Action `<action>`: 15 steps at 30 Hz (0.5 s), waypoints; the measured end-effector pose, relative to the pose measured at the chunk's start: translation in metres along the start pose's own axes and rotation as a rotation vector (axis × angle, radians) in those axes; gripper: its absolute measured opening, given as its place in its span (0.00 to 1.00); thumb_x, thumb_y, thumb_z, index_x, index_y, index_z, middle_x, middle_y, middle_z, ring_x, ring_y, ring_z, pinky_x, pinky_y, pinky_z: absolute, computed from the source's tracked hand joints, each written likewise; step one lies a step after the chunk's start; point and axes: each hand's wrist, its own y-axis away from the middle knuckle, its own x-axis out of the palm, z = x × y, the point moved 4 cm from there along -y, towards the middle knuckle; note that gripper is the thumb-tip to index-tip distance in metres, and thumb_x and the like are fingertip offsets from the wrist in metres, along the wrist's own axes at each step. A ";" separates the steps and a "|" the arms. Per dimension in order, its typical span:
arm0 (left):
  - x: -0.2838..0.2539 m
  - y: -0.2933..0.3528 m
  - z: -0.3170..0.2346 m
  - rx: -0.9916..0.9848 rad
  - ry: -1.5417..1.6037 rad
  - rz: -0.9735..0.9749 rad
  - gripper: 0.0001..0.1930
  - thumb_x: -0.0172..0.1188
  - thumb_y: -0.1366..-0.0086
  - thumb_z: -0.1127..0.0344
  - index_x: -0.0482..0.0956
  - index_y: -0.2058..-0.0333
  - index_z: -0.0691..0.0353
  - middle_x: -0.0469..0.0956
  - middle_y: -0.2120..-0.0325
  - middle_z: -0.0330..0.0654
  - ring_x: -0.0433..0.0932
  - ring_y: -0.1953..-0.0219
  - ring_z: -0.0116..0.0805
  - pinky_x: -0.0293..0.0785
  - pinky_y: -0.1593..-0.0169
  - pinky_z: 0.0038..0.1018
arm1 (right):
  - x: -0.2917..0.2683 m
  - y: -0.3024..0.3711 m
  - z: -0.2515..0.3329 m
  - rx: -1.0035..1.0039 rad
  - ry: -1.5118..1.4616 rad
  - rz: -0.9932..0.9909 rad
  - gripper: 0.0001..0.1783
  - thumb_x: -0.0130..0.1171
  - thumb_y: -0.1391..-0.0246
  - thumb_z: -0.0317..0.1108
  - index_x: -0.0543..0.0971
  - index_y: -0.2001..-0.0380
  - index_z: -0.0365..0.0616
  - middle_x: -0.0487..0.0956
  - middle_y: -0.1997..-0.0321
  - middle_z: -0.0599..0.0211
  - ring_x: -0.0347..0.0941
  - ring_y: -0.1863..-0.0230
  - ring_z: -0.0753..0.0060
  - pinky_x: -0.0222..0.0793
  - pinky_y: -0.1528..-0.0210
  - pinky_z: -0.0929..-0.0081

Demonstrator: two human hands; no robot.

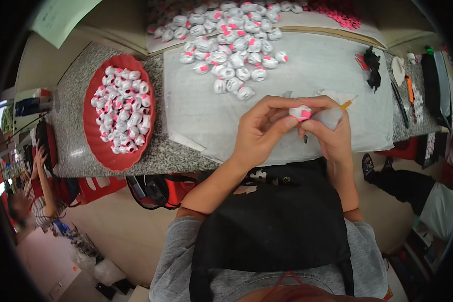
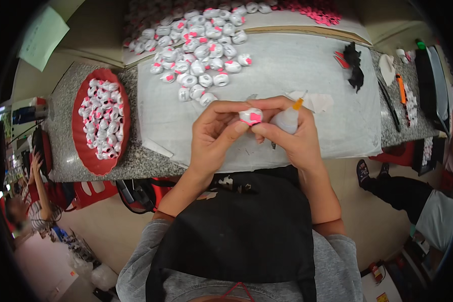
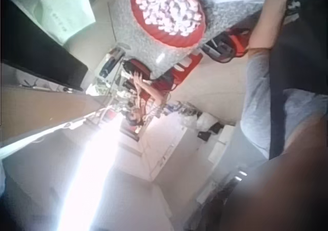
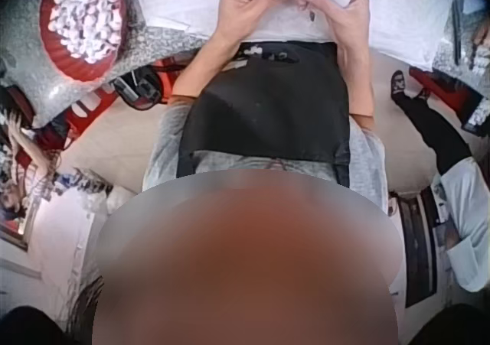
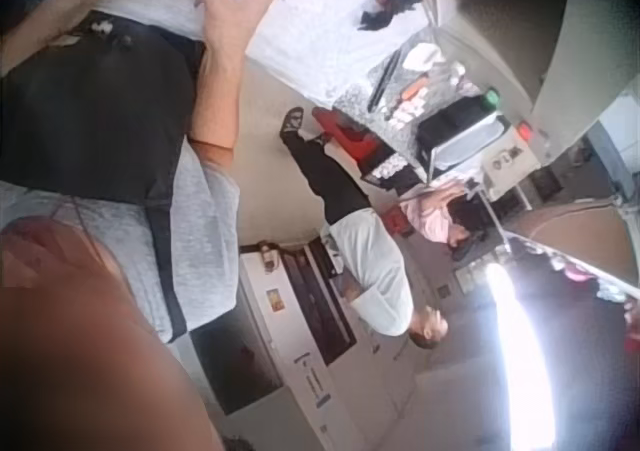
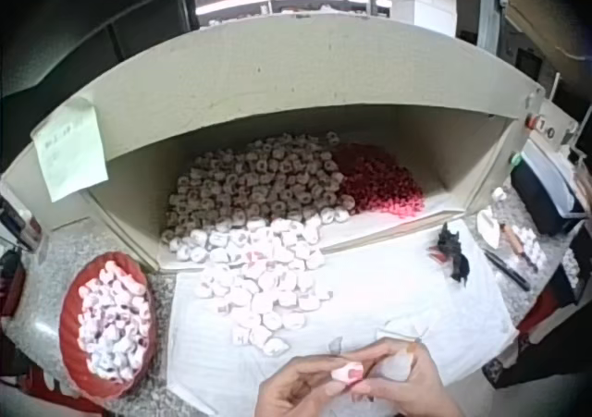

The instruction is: Applying glue to small white plastic cat-head toy components to assemble them.

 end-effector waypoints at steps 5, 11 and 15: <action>0.008 0.000 0.000 0.083 0.074 0.165 0.11 0.52 0.51 0.78 0.68 0.66 0.67 0.69 0.68 0.43 0.68 0.62 0.30 0.63 0.58 0.24 | -0.003 0.015 0.009 -0.075 0.033 -0.084 0.15 0.56 0.68 0.19 0.68 0.71 0.33 0.70 0.76 0.60 0.66 0.81 0.76 0.62 0.79 0.83; 0.008 0.010 -0.009 0.238 -0.178 0.099 0.10 0.52 0.51 0.77 0.69 0.67 0.65 0.69 0.67 0.43 0.67 0.62 0.30 0.63 0.58 0.24 | 0.004 0.018 0.007 -0.146 -0.033 -0.002 0.14 0.54 0.67 0.18 0.67 0.71 0.33 0.69 0.74 0.57 0.66 0.81 0.73 0.61 0.80 0.82; 0.006 0.012 -0.010 0.210 -0.251 0.032 0.09 0.51 0.50 0.77 0.69 0.67 0.66 0.69 0.66 0.45 0.67 0.61 0.31 0.63 0.58 0.24 | 0.008 0.016 -0.001 -0.144 -0.108 -0.058 0.14 0.53 0.67 0.18 0.67 0.71 0.34 0.70 0.74 0.58 0.66 0.80 0.73 0.62 0.80 0.82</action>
